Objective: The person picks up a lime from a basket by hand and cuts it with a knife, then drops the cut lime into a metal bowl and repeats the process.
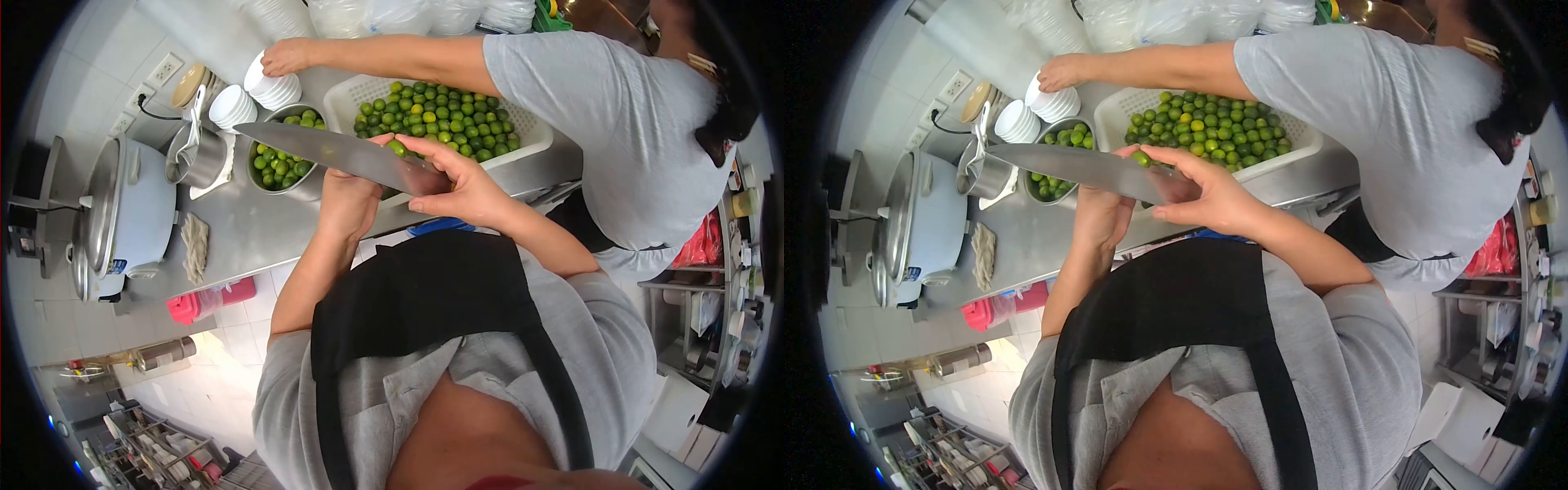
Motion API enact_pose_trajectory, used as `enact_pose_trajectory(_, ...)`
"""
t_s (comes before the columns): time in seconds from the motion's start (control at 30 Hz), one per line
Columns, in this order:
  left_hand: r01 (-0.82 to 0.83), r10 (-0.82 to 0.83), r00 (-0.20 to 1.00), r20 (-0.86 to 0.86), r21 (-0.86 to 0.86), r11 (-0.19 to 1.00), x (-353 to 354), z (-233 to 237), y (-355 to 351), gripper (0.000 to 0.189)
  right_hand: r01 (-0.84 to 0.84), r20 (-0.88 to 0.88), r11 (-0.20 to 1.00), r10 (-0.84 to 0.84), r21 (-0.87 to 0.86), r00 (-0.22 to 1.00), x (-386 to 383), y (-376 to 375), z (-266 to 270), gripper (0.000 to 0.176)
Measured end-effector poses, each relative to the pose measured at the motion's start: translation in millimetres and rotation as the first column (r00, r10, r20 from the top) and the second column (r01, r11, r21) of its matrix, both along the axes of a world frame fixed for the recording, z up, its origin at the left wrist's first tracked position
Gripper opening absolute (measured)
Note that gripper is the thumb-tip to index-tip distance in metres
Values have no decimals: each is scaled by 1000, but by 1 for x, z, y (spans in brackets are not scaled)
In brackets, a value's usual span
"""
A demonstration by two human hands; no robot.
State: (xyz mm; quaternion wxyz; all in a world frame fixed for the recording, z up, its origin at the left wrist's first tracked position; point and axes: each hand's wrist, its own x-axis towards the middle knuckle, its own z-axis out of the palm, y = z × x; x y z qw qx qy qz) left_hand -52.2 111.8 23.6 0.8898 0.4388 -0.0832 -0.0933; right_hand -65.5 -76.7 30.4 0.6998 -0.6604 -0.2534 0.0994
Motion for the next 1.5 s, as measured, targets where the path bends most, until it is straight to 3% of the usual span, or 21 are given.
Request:
enact_pose_trajectory(0.13,-36,35,999,14,76,996,2,-9,-5,30,-19,-27,1000,19,2,999,5,1,-7,72)
enact_pose_trajectory(0.2,-95,88,994,63,116,989,3,-11,-5,29,-107,-4,983,109,149,994,7,7,-2,70)
enact_pose_trajectory(0.3,42,-43,999,-24,-32,999,-2,3,-2,24,-68,-12,997,68,40,998,6,2,-5,69)
enact_pose_trajectory(0.5,29,-28,1000,-11,68,997,1,-6,13,24,-139,-39,990,139,-8,990,9,3,1,72)
enact_pose_trajectory(0.57,-225,180,974,136,584,780,7,12,30,26,-140,-139,990,141,15,980,4,2,11,74)
enact_pose_trajectory(0.6,-361,251,933,259,658,661,18,3,52,27,-145,-236,988,151,43,960,3,1,15,76)
enact_pose_trajectory(0.63,-490,299,872,388,700,520,32,-7,78,29,-71,-133,997,72,18,988,5,1,8,81)
enact_pose_trajectory(0.7,-624,246,757,606,781,-3,47,-4,113,31,-17,-191,999,25,44,981,6,-12,18,78)
enact_pose_trajectory(0.73,-621,241,761,603,784,0,52,-8,116,31,21,-252,998,-3,66,968,7,-19,20,76)
enact_pose_trajectory(0.8,-680,19,722,692,714,-165,65,-13,117,27,94,-204,995,-88,17,975,12,-29,19,71)
enact_pose_trajectory(0.9,-688,-192,703,685,723,62,80,-1,59,20,189,-232,981,-175,41,957,10,-38,19,67)
enact_pose_trajectory(1.0,-506,-322,812,486,862,25,111,-24,15,17,139,-250,987,-116,79,961,7,-41,15,64)
enact_pose_trajectory(1.07,-457,-531,834,151,729,-510,130,-42,0,16,131,-240,985,-101,112,966,2,-39,15,63)
enact_pose_trajectory(1.2,-447,-542,830,129,736,-508,144,-49,1,23,120,-238,985,-88,123,967,-6,-48,14,62)
enact_pose_trajectory(1.27,-385,-572,805,159,873,-299,148,-48,12,30,145,-267,980,-104,139,958,-9,-52,15,61)
enact_pose_trajectory(1.3,-393,-584,796,159,870,-299,142,-35,7,30,159,-291,976,-110,148,950,-9,-53,16,61)
enact_pose_trajectory(1.33,-195,-431,880,202,979,59,122,-14,4,30,170,-292,973,-120,155,949,-9,-55,15,61)
enact_pose_trajectory(1.37,-27,-266,951,159,898,440,105,-1,2,30,154,-313,977,-102,147,944,-8,-56,14,62)
enact_pose_trajectory(1.4,-27,-274,948,161,900,436,92,0,0,30,135,-332,981,-83,139,940,-7,-57,14,63)
enact_pose_trajectory(1.47,168,-228,969,96,421,891,70,2,-7,29,152,-276,974,-102,167,956,-4,-45,8,65)
enact_pose_trajectory(1.5,173,-234,968,96,423,890,59,4,-10,29,162,-226,969,-117,189,967,-2,-38,5,68)
